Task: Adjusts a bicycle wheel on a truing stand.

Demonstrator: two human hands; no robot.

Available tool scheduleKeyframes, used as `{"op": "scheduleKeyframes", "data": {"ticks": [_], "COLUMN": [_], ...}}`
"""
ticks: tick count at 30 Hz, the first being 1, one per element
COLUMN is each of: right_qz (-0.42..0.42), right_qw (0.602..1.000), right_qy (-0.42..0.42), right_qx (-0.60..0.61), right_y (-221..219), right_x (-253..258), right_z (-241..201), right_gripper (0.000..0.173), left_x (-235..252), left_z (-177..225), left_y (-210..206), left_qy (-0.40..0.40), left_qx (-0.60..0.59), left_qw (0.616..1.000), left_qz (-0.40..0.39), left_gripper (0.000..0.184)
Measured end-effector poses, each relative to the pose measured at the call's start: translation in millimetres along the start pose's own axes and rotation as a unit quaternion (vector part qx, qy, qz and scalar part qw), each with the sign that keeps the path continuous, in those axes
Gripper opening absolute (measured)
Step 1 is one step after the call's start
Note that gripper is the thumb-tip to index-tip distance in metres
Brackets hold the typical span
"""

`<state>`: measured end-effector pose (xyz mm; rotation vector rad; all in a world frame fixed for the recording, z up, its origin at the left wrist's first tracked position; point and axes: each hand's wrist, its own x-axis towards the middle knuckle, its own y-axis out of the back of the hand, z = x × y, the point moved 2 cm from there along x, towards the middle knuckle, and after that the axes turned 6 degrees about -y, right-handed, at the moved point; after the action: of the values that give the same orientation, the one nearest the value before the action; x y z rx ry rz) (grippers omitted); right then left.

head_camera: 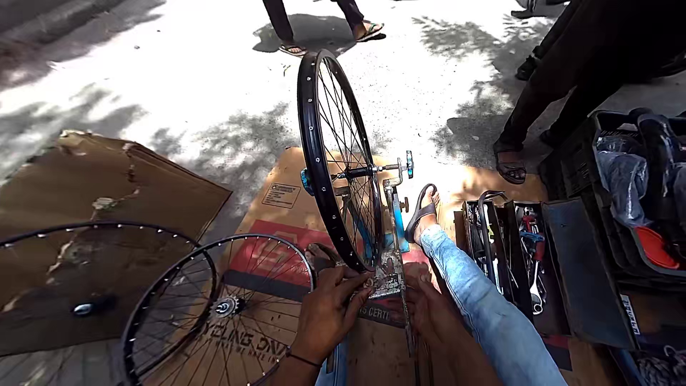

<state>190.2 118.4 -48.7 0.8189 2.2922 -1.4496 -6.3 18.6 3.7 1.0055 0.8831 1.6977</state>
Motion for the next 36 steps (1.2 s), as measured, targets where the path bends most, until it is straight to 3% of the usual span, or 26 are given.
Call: {"op": "scheduleKeyframes", "data": {"ticks": [2,4,8,10,12,17,21,23,25,27,31,36], "right_qz": [0.002,0.059,0.115,0.121,0.100,0.158,0.190,0.197,0.207,0.203,0.123,-0.012], "right_qw": [0.997,0.983,0.972,0.974,0.974,0.955,0.938,0.933,0.929,0.930,0.969,0.989], "right_qy": [-0.027,-0.046,-0.010,0.005,-0.002,-0.016,0.040,0.071,0.077,0.068,0.025,0.047], "right_qx": [-0.071,-0.167,-0.203,-0.193,-0.204,-0.249,-0.287,-0.294,-0.298,-0.299,-0.211,-0.139], "right_y": [-23.0,-33.2,-35.2,-36.1,-34.4,-29.2,-15.2,-7.1,-4.9,-4.6,7.2,27.8], "right_x": [-8.4,-5.8,-3.6,-6.1,-5.9,-10.1,-21.0,-28.8,-36.0,-41.9,-51.6,-57.7], "right_z": [-24.5,-28.9,-20.5,-18.2,-18.5,-9.9,11.6,27.2,33.7,34.1,29.6,32.5], "right_gripper": [0.044,0.035,0.029,0.034,0.039,0.038,0.044,0.043,0.043,0.044,0.055,0.071], "left_x": [-9.7,-16.6,-31.2,-45.0,-47.6,-27.9,-42.6,-58.1,-71.0,-79.9,-88.2,-93.4], "left_z": [0.9,3.8,12.3,10.9,5.1,3.8,16.4,17.7,24.4,30.8,38.1,43.4], "left_y": [-6.9,-8.8,-2.9,-4.3,-12.2,-12.0,-23.8,-34.3,-38.0,-39.5,-50.8,-53.8], "left_qy": [-0.002,0.035,0.247,0.386,0.448,0.451,0.475,0.471,0.477,0.497,0.470,0.486], "left_qx": [-0.028,-0.044,-0.076,-0.161,-0.271,-0.414,-0.354,-0.348,-0.396,-0.469,-0.578,-0.624], "left_qw": [0.999,0.996,0.956,0.905,0.851,0.791,0.802,0.802,0.772,0.724,0.667,0.612], "left_qz": [0.034,0.074,0.137,0.074,0.034,-0.001,-0.077,-0.115,-0.138,-0.100,-0.020,-0.013], "left_gripper": [0.040,0.047,0.084,0.067,0.054,0.028,0.050,0.052,0.048,0.045,0.035,0.033]}}
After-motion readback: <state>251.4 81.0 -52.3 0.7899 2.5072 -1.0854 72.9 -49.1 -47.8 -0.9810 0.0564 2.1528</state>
